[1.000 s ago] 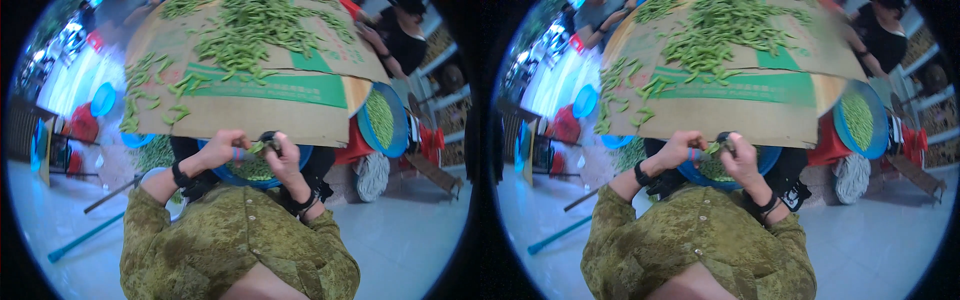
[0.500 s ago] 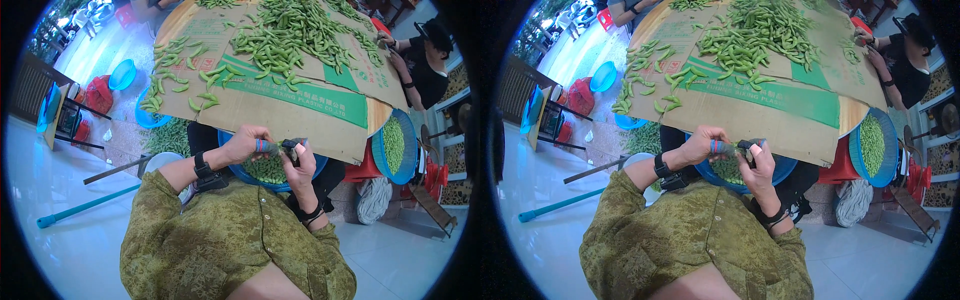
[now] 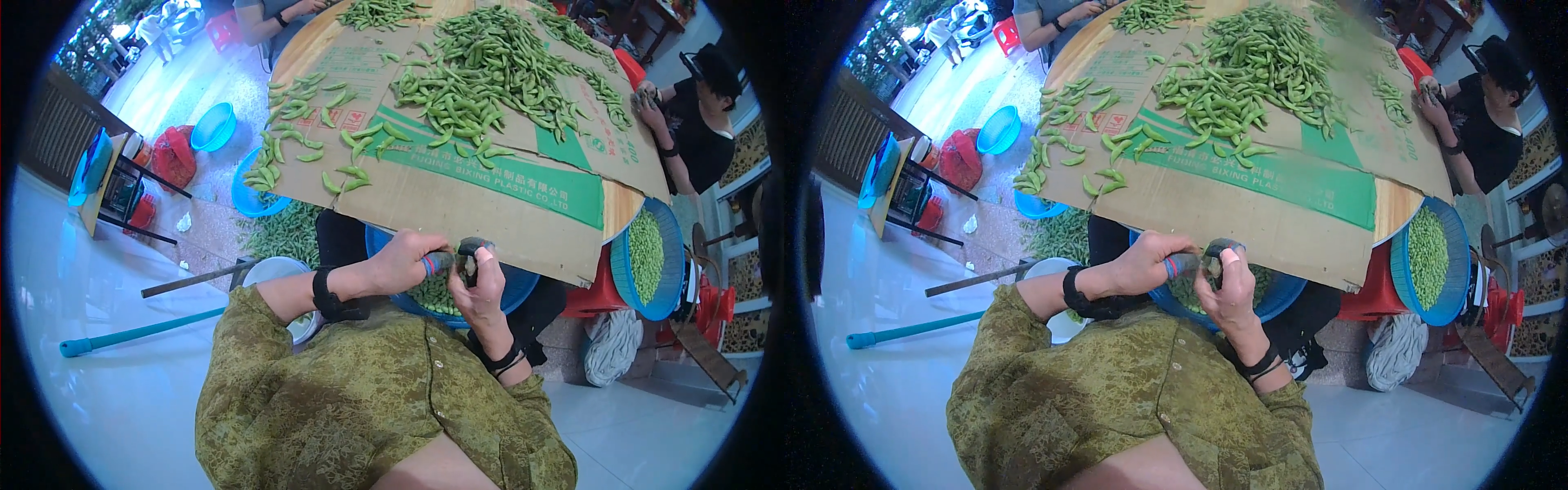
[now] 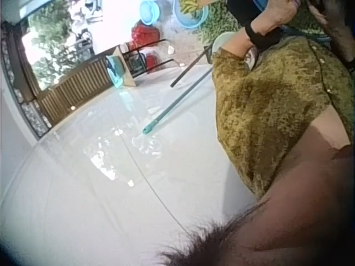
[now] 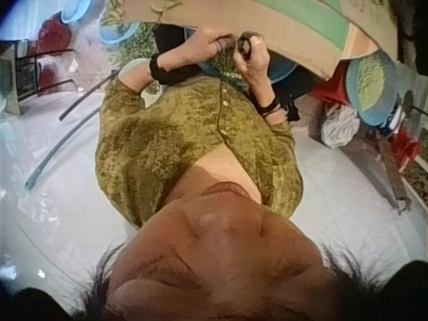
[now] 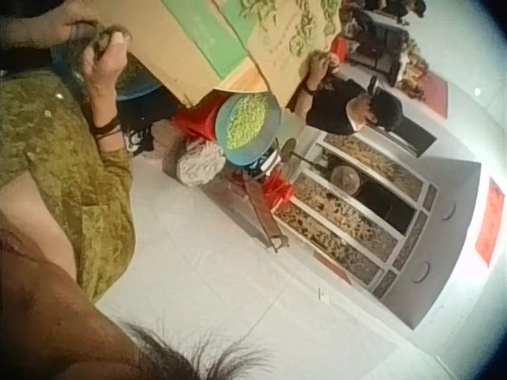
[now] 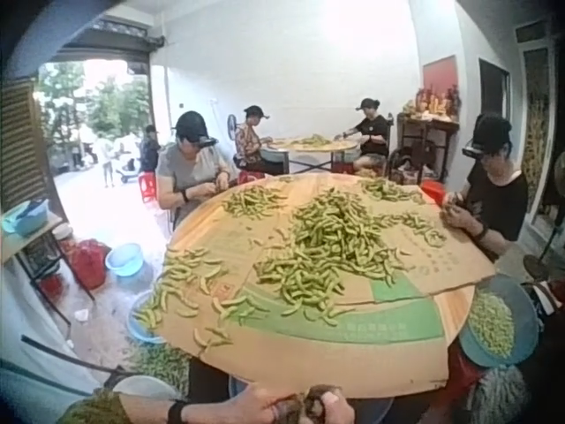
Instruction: Shelling green peas from pods by hand into a blue plastic bowl.
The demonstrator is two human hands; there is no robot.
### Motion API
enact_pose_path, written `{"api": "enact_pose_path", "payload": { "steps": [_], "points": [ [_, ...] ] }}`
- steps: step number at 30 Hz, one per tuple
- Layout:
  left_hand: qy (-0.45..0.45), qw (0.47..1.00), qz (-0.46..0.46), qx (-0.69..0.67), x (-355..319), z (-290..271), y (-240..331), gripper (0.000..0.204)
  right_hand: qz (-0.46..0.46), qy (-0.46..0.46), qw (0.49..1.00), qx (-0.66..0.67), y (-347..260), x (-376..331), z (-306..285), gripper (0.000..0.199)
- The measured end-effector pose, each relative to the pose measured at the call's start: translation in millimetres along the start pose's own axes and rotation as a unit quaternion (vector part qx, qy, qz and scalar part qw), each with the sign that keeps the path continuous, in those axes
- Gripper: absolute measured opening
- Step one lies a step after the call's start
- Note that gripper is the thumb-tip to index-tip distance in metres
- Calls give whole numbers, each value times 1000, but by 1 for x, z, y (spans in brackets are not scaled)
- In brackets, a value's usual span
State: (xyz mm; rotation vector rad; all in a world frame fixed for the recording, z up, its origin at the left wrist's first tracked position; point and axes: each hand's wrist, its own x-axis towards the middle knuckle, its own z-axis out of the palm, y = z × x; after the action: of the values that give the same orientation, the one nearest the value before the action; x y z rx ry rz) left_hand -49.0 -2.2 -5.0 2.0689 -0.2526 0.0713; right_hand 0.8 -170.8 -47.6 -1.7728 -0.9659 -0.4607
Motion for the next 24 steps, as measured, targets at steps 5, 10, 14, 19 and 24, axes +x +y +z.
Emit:
{"api": "enact_pose_path", "payload": {
  "steps": [5,10,14,19,24],
  "points": [
    [-24,1000,-8,5,1,-9,3,14,9,-34,999,2,5,-1,-8,35],
    [72,905,35,418,27,-76,-16,11,40,-73,996,44,0,-1,-21,22],
    [126,860,45,492,63,-112,-52,12,-2,-82,995,48,1,-3,-21,21],
    [90,897,-21,433,112,-110,-74,15,281,-80,939,184,-9,-9,-20,11],
    [73,876,-127,459,124,-107,-91,15,391,-26,874,288,6,-9,-41,29]
  ]
}}
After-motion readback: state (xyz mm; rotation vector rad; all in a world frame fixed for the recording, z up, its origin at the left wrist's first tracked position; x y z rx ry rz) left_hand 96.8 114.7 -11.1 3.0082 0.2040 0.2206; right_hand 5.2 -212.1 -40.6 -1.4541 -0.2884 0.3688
